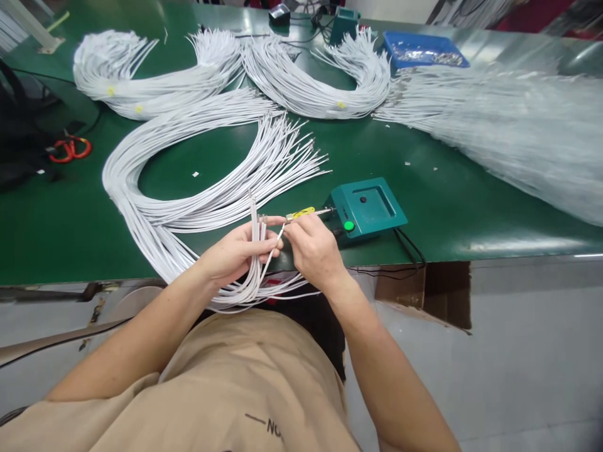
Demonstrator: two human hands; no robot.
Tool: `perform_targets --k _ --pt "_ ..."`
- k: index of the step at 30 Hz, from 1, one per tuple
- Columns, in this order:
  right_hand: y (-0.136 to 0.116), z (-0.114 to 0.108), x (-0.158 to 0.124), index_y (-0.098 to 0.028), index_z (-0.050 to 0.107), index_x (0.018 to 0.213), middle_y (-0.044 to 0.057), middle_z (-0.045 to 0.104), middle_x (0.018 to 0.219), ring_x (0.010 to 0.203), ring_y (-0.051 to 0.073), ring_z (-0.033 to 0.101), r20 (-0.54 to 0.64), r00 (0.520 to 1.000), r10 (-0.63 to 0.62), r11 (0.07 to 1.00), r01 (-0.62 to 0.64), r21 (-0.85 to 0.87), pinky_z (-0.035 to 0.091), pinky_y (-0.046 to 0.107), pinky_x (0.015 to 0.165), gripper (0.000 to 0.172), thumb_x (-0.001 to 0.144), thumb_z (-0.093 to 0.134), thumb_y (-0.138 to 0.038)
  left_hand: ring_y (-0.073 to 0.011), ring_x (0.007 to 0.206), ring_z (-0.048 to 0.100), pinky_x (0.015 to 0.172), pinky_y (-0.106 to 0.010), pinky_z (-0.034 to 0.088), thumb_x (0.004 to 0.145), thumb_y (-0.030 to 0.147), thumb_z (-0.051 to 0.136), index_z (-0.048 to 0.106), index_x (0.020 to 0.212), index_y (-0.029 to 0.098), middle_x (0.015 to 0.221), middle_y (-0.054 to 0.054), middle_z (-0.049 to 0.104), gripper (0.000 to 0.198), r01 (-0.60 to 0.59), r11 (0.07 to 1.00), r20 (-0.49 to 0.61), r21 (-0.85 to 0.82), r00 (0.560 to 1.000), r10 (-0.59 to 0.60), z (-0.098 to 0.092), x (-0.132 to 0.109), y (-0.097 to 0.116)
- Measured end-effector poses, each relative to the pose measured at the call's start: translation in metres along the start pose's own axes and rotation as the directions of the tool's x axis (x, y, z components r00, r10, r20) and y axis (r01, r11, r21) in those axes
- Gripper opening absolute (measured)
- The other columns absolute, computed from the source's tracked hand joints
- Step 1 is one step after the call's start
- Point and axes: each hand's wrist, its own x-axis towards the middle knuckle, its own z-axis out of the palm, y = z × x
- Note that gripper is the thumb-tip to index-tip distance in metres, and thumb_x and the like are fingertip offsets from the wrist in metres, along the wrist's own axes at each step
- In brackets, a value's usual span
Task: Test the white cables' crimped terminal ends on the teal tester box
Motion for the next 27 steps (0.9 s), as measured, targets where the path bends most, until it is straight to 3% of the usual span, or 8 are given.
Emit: perform_targets --k 2,5,8,12,16,20,27 --pt "0.006 -0.009 0.005 -0.017 0.062 0.084 0.01 0.061 0.089 0.085 0.022 0.048 0.073 0.996 -0.058 0.981 0.07 -0.179 0.037 0.035 0.081 0.031 0.096 0.034 -0.018 -0.0089 0.066 0.058 0.051 -0.015 0.04 0.073 0.017 0.073 0.057 0.115 0.016 0.077 -0.001 0.06 0.045 -0.03 0.999 -0.007 0.014 1.0 0.03 -0.001 0.005 -0.001" --pt "0.014 -0.024 0.014 -0.015 0.062 0.103 0.012 0.063 0.104 0.094 0.025 0.048 0.072 0.997 -0.006 0.943 0.03 -0.333 0.035 0.037 0.08 0.024 0.095 0.04 -0.024 -0.0099 0.068 0.061 0.053 -0.016 0.043 0.075 0.02 0.073 0.053 0.115 0.016 0.076 0.0 0.06 0.045 -0.133 0.984 -0.031 0.122 0.99 0.137 -0.002 0.013 -0.004" --pt "0.024 -0.035 0.021 -0.014 0.063 0.103 0.011 0.067 0.1 0.093 0.026 0.049 0.138 0.989 0.046 0.914 0.014 -0.405 0.033 0.038 0.082 0.022 0.092 0.044 -0.018 -0.0108 0.068 0.062 0.055 -0.018 0.047 0.077 0.022 0.071 0.051 0.114 0.015 0.076 0.0 0.062 0.043 -0.176 0.952 -0.073 0.251 0.977 0.2 0.0 0.019 -0.005" --pt "0.035 -0.038 0.024 -0.014 0.065 0.104 0.01 0.07 0.097 0.092 0.025 0.05 0.238 0.971 0.032 0.905 0.072 -0.418 0.032 0.038 0.083 0.025 0.089 0.046 -0.01 -0.0117 0.065 0.063 0.054 -0.019 0.048 0.075 0.024 0.072 0.051 0.112 0.015 0.074 0.0 0.062 0.044 -0.164 0.936 -0.127 0.313 0.969 0.212 0.005 0.024 -0.005" --pt "0.039 -0.036 0.027 -0.014 0.067 0.106 0.011 0.071 0.095 0.093 0.026 0.049 0.258 0.966 -0.006 0.9 0.117 -0.419 0.032 0.038 0.081 0.027 0.089 0.046 -0.009 -0.0118 0.064 0.063 0.055 -0.02 0.048 0.075 0.024 0.07 0.05 0.111 0.016 0.073 0.001 0.062 0.042 -0.183 0.923 -0.123 0.339 0.964 0.236 0.005 0.028 -0.007" --pt "0.041 -0.037 0.03 -0.016 0.07 0.102 0.008 0.071 0.08 0.086 0.025 0.048 0.275 0.961 -0.003 0.906 0.119 -0.405 0.032 0.038 0.077 0.024 0.089 0.05 -0.012 -0.0121 0.061 0.063 0.054 -0.021 0.048 0.073 0.022 0.069 0.051 0.109 0.017 0.071 0.002 0.062 0.04 -0.182 0.9 -0.155 0.396 0.953 0.261 0.005 0.033 -0.008" --pt "0.047 -0.038 0.037 -0.019 0.074 0.091 0.009 0.064 0.07 0.08 0.024 0.051 0.297 0.955 0.019 0.897 0.115 -0.427 0.035 0.037 0.076 0.023 0.088 0.052 -0.014 -0.0152 0.062 0.066 0.057 -0.024 0.051 0.074 0.02 0.065 0.055 0.107 0.02 0.071 0.001 0.065 0.035 -0.183 0.792 -0.174 0.583 0.924 0.341 0.001 0.04 -0.015"
